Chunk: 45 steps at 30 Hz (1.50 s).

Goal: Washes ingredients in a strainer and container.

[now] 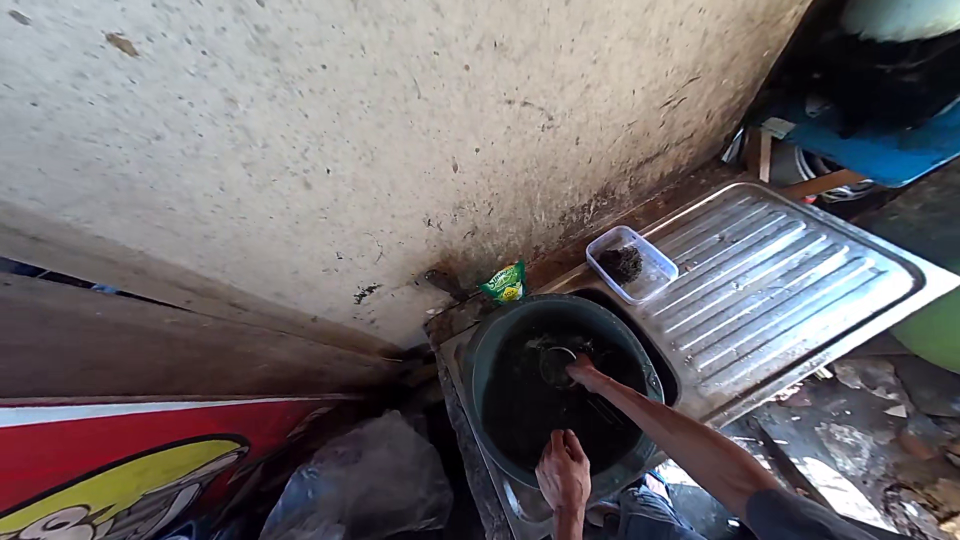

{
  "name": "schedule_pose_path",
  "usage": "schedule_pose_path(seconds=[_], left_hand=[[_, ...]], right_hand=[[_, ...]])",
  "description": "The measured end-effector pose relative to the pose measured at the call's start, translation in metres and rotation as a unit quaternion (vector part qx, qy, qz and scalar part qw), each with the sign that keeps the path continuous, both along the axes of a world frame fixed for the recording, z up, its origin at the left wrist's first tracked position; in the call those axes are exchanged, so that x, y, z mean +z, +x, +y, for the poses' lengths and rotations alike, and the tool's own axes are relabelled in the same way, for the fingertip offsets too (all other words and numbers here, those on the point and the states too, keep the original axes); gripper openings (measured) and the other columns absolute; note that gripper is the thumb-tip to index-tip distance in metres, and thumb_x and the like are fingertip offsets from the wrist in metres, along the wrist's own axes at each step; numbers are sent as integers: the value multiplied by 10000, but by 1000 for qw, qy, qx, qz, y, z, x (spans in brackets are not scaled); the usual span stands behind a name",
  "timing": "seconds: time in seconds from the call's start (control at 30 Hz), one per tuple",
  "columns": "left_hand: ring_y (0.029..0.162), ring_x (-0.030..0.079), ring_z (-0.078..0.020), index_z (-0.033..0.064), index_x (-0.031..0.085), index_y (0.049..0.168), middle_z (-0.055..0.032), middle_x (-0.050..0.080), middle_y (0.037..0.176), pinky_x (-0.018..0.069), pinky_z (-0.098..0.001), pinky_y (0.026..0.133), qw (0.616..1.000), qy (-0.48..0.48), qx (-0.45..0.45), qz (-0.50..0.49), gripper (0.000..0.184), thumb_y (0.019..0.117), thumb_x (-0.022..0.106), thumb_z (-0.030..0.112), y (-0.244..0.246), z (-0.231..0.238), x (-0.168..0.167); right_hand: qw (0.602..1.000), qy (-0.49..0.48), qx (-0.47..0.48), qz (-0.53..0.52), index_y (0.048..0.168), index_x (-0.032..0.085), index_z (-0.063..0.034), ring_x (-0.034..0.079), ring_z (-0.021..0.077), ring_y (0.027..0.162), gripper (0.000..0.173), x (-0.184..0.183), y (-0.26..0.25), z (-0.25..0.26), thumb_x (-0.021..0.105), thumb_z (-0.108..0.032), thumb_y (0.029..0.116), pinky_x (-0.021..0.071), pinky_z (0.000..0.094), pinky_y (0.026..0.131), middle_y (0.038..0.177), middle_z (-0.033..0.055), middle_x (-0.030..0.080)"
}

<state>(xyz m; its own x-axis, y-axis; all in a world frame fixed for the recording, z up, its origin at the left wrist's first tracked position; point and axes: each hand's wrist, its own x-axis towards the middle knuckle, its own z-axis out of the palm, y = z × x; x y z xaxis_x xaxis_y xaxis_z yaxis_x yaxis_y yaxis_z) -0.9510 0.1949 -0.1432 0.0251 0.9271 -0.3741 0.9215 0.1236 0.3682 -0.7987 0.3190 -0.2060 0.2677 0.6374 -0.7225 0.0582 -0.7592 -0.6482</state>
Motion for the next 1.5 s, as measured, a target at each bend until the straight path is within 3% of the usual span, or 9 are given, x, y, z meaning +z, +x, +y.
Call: schedule_pose_path(seconds=[0.17, 0.27, 0.43, 0.67, 0.77, 0.9, 1.1, 1.27, 1.5], left_hand=[[911, 752, -293, 117, 739, 1185, -111, 771, 956, 584, -513, 799, 1000, 11, 0, -8, 364, 1056, 497, 356, 0, 1, -4], [896, 753, -292, 112, 743, 1176, -116, 771, 951, 584, -512, 784, 1000, 17, 3, -11, 358, 1052, 506, 349, -3, 1, -3], [882, 753, -292, 110, 752, 1155, -110, 771, 935, 587, -512, 770, 1000, 24, 9, -16, 340, 1039, 526, 336, 0, 0, -4], [885, 750, -310, 107, 743, 1192, -121, 770, 941, 581, -538, 782, 1000, 12, 9, -18, 367, 1045, 510, 350, 0, 2, -3], [900, 748, -310, 110, 743, 1190, -116, 770, 955, 575, -538, 788, 1000, 5, 6, -5, 361, 1045, 512, 346, 1, 3, 0], [885, 755, -313, 88, 750, 1172, -129, 773, 950, 584, -539, 777, 1000, 26, -1, -13, 348, 1033, 538, 325, 1, 1, -1], [833, 756, -315, 72, 766, 1107, -126, 769, 886, 585, -536, 733, 998, 63, -2, -18, 321, 1013, 561, 301, 0, -2, -6], [844, 757, -308, 78, 762, 1124, -122, 770, 886, 586, -525, 739, 999, 49, 2, -12, 330, 1018, 554, 311, 1, -1, -4], [830, 757, -313, 75, 766, 1115, -124, 770, 877, 587, -528, 729, 998, 58, 6, -15, 320, 1008, 567, 301, 0, -2, -5]], right_hand=[[997, -34, -2, 64, 1386, 499, -33, 573, 182, 699, 646, -4, 2, 9, 641, -521, 988, 504, 342, 640, 974, 135, 605], [998, -63, 27, -1, 1463, 441, 11, 652, 312, 1019, 579, -5, 2, 8, 416, -443, 1104, 534, 452, 889, 1273, 247, 597], [1000, -21, -1, 0, 1418, 512, 18, 593, 381, 1211, 413, -3, -2, 10, 560, -133, 1036, 496, 539, 990, 1359, 273, 569], [982, 109, -103, 115, 1214, 584, -54, 466, 108, 468, 399, 29, -1, 14, 647, -395, 1017, 403, 253, 427, 749, 59, 563], [992, 110, -69, 13, 1263, 567, -38, 544, 166, 560, 339, 55, 4, 21, 462, -318, 1102, 485, 325, 539, 822, 103, 590], [983, 166, -71, 24, 1471, 447, -59, 589, 193, 688, 493, 78, 18, 27, 564, -46, 992, 509, 356, 600, 1060, 162, 625], [979, 182, -85, 13, 1145, 650, -52, 541, 122, 606, 438, 80, 36, 32, 815, -364, 885, 452, 309, 545, 843, 58, 642], [979, 176, -67, -72, 879, 647, -53, 580, 151, 625, 481, 82, 33, 33, 532, -487, 1052, 492, 364, 630, 718, 35, 602], [979, 173, -111, -6, 1149, 617, -12, 577, 109, 560, 199, 85, 29, 33, 611, -151, 1007, 489, 271, 532, 774, 60, 629]])
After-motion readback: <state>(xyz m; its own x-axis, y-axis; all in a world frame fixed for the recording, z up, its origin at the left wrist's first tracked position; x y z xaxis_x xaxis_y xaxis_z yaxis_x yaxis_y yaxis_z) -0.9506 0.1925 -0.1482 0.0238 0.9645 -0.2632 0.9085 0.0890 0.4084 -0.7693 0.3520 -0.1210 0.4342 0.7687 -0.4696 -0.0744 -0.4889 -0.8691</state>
